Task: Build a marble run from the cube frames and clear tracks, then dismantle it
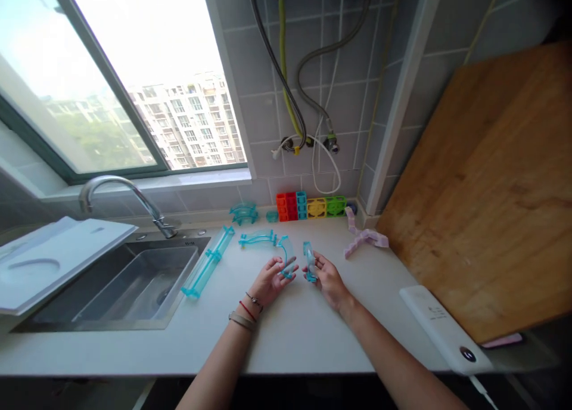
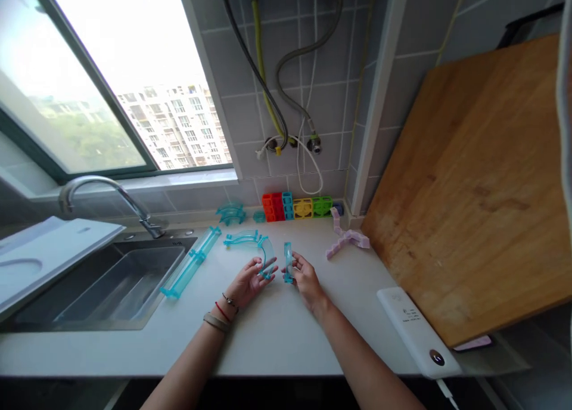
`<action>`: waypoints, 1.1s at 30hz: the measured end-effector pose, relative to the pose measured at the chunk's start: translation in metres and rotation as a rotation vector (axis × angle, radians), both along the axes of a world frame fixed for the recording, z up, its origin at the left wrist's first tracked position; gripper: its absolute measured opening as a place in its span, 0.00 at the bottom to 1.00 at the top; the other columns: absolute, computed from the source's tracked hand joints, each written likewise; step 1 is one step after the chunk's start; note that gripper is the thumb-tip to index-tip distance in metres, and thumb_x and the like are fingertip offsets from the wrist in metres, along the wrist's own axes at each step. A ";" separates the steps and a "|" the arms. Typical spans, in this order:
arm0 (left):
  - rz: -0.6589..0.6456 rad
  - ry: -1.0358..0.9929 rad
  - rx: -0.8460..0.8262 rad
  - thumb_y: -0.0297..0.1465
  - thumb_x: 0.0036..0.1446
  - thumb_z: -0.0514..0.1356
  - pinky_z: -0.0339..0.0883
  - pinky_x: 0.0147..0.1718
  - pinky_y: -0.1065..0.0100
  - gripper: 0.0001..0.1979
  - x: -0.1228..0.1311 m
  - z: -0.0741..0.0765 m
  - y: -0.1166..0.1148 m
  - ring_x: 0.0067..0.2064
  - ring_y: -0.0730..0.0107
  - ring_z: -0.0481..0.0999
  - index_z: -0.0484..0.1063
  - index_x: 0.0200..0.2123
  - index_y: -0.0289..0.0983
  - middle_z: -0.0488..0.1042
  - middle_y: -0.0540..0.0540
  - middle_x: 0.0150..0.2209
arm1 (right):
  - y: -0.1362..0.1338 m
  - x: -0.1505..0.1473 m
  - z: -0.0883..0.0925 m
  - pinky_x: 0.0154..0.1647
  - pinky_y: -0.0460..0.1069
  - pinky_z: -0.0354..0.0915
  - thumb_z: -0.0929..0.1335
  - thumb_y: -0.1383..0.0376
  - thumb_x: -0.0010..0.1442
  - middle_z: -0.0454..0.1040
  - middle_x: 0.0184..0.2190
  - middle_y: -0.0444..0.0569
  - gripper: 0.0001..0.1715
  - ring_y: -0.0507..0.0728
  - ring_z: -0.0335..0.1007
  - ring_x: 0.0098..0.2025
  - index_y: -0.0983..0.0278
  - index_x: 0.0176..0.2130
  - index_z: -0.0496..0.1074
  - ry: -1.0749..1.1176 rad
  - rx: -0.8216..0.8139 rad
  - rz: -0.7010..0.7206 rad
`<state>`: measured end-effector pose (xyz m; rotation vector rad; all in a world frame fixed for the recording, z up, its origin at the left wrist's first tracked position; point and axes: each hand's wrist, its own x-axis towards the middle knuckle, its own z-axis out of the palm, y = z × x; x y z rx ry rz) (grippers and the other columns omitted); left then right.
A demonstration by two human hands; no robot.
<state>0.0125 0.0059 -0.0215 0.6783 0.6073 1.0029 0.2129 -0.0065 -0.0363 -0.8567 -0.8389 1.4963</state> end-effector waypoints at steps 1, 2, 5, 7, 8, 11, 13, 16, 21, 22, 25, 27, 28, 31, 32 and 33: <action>-0.012 0.002 0.001 0.29 0.55 0.68 0.67 0.57 0.52 0.16 -0.001 -0.001 0.000 0.56 0.53 0.76 0.65 0.43 0.39 0.71 0.37 0.59 | -0.002 0.001 0.003 0.39 0.50 0.71 0.76 0.62 0.50 0.76 0.37 0.45 0.36 0.56 0.76 0.38 0.58 0.57 0.69 0.044 -0.009 0.020; -0.015 0.005 0.004 0.28 0.55 0.69 0.66 0.58 0.51 0.19 -0.003 -0.002 -0.001 0.56 0.52 0.76 0.65 0.46 0.40 0.71 0.38 0.60 | -0.004 0.002 0.007 0.40 0.50 0.72 0.76 0.64 0.50 0.76 0.37 0.44 0.40 0.55 0.76 0.38 0.55 0.61 0.65 0.080 -0.017 0.041; 0.028 0.031 0.022 0.28 0.54 0.69 0.66 0.58 0.48 0.27 -0.007 -0.004 -0.005 0.56 0.52 0.76 0.63 0.55 0.44 0.70 0.39 0.59 | -0.010 0.004 0.017 0.44 0.52 0.73 0.75 0.66 0.53 0.75 0.37 0.41 0.53 0.55 0.78 0.41 0.45 0.68 0.51 0.136 -0.032 0.131; 0.077 0.086 0.054 0.30 0.54 0.69 0.69 0.55 0.47 0.28 -0.006 -0.006 -0.008 0.54 0.52 0.77 0.63 0.56 0.44 0.70 0.40 0.59 | -0.014 0.004 0.023 0.45 0.52 0.73 0.76 0.67 0.53 0.76 0.40 0.41 0.59 0.55 0.79 0.43 0.42 0.70 0.45 0.149 -0.031 0.195; 0.118 0.132 0.090 0.32 0.54 0.69 0.70 0.54 0.48 0.28 -0.004 -0.006 -0.010 0.53 0.53 0.78 0.64 0.56 0.43 0.70 0.40 0.58 | -0.015 0.004 0.024 0.46 0.52 0.73 0.76 0.67 0.53 0.76 0.40 0.41 0.60 0.56 0.79 0.44 0.41 0.70 0.43 0.154 -0.032 0.224; 0.284 0.341 0.318 0.31 0.51 0.71 0.74 0.49 0.54 0.30 0.003 -0.009 -0.014 0.51 0.56 0.78 0.66 0.56 0.43 0.70 0.41 0.55 | -0.017 0.003 0.025 0.47 0.53 0.73 0.76 0.68 0.52 0.77 0.42 0.42 0.61 0.56 0.79 0.45 0.42 0.70 0.42 0.171 -0.058 0.284; 0.342 0.515 0.510 0.30 0.51 0.70 0.75 0.47 0.59 0.31 0.007 -0.010 -0.018 0.51 0.59 0.77 0.67 0.58 0.44 0.68 0.42 0.53 | -0.016 0.004 0.022 0.45 0.53 0.74 0.76 0.70 0.52 0.78 0.41 0.43 0.58 0.56 0.80 0.43 0.44 0.69 0.47 0.180 -0.093 0.332; 0.285 0.723 0.712 0.29 0.54 0.67 0.76 0.45 0.63 0.25 0.011 -0.009 -0.024 0.53 0.59 0.74 0.71 0.57 0.43 0.66 0.40 0.55 | -0.015 0.006 0.018 0.42 0.53 0.75 0.74 0.70 0.53 0.79 0.41 0.46 0.46 0.57 0.80 0.41 0.50 0.65 0.59 0.166 -0.122 0.394; 0.187 0.738 0.720 0.31 0.56 0.66 0.76 0.44 0.63 0.24 0.011 -0.010 -0.025 0.56 0.55 0.73 0.71 0.57 0.43 0.64 0.38 0.63 | -0.013 0.007 0.016 0.43 0.56 0.75 0.72 0.68 0.52 0.80 0.40 0.47 0.37 0.58 0.80 0.40 0.55 0.60 0.64 0.154 -0.119 0.396; 0.173 0.714 0.693 0.32 0.56 0.66 0.76 0.45 0.63 0.25 0.011 -0.011 -0.024 0.56 0.55 0.74 0.70 0.57 0.43 0.65 0.38 0.63 | -0.013 0.007 0.016 0.45 0.56 0.74 0.73 0.69 0.51 0.79 0.40 0.47 0.39 0.58 0.80 0.41 0.55 0.59 0.63 0.158 -0.103 0.401; 0.158 0.663 0.605 0.34 0.54 0.68 0.76 0.46 0.62 0.28 0.009 -0.018 -0.020 0.53 0.56 0.77 0.70 0.58 0.41 0.71 0.38 0.60 | -0.011 0.004 0.012 0.44 0.54 0.73 0.75 0.68 0.48 0.79 0.38 0.46 0.43 0.58 0.79 0.41 0.57 0.60 0.61 0.082 -0.021 0.369; 0.158 0.657 0.553 0.36 0.52 0.70 0.76 0.43 0.63 0.29 0.009 -0.022 -0.019 0.49 0.56 0.80 0.71 0.57 0.39 0.76 0.38 0.54 | -0.009 0.000 0.007 0.38 0.51 0.72 0.76 0.66 0.48 0.77 0.32 0.43 0.42 0.56 0.78 0.35 0.60 0.59 0.61 -0.052 0.050 0.277; 0.148 0.652 0.526 0.37 0.50 0.71 0.77 0.42 0.64 0.30 0.010 -0.022 -0.019 0.47 0.57 0.81 0.71 0.56 0.37 0.78 0.38 0.51 | -0.008 -0.001 0.003 0.35 0.50 0.71 0.76 0.64 0.49 0.76 0.28 0.41 0.40 0.55 0.76 0.32 0.62 0.58 0.62 -0.133 0.088 0.217; 0.083 0.615 0.433 0.39 0.49 0.72 0.78 0.37 0.63 0.29 0.011 -0.019 -0.021 0.43 0.55 0.82 0.73 0.53 0.34 0.81 0.38 0.45 | -0.004 -0.002 -0.005 0.31 0.48 0.67 0.74 0.61 0.53 0.69 0.21 0.38 0.32 0.53 0.69 0.25 0.65 0.55 0.67 -0.396 0.197 0.048; 0.066 0.598 0.400 0.40 0.49 0.72 0.79 0.36 0.62 0.29 0.012 -0.017 -0.022 0.44 0.54 0.82 0.73 0.52 0.34 0.81 0.38 0.45 | -0.003 -0.002 -0.006 0.31 0.48 0.67 0.74 0.59 0.53 0.69 0.21 0.38 0.30 0.53 0.68 0.26 0.65 0.54 0.69 -0.486 0.232 0.002; 0.057 0.583 0.365 0.40 0.49 0.72 0.79 0.34 0.62 0.29 0.012 -0.014 -0.022 0.44 0.52 0.82 0.73 0.53 0.34 0.80 0.37 0.46 | -0.002 -0.001 -0.006 0.32 0.48 0.66 0.74 0.57 0.54 0.69 0.23 0.39 0.28 0.53 0.67 0.26 0.65 0.51 0.72 -0.570 0.269 -0.044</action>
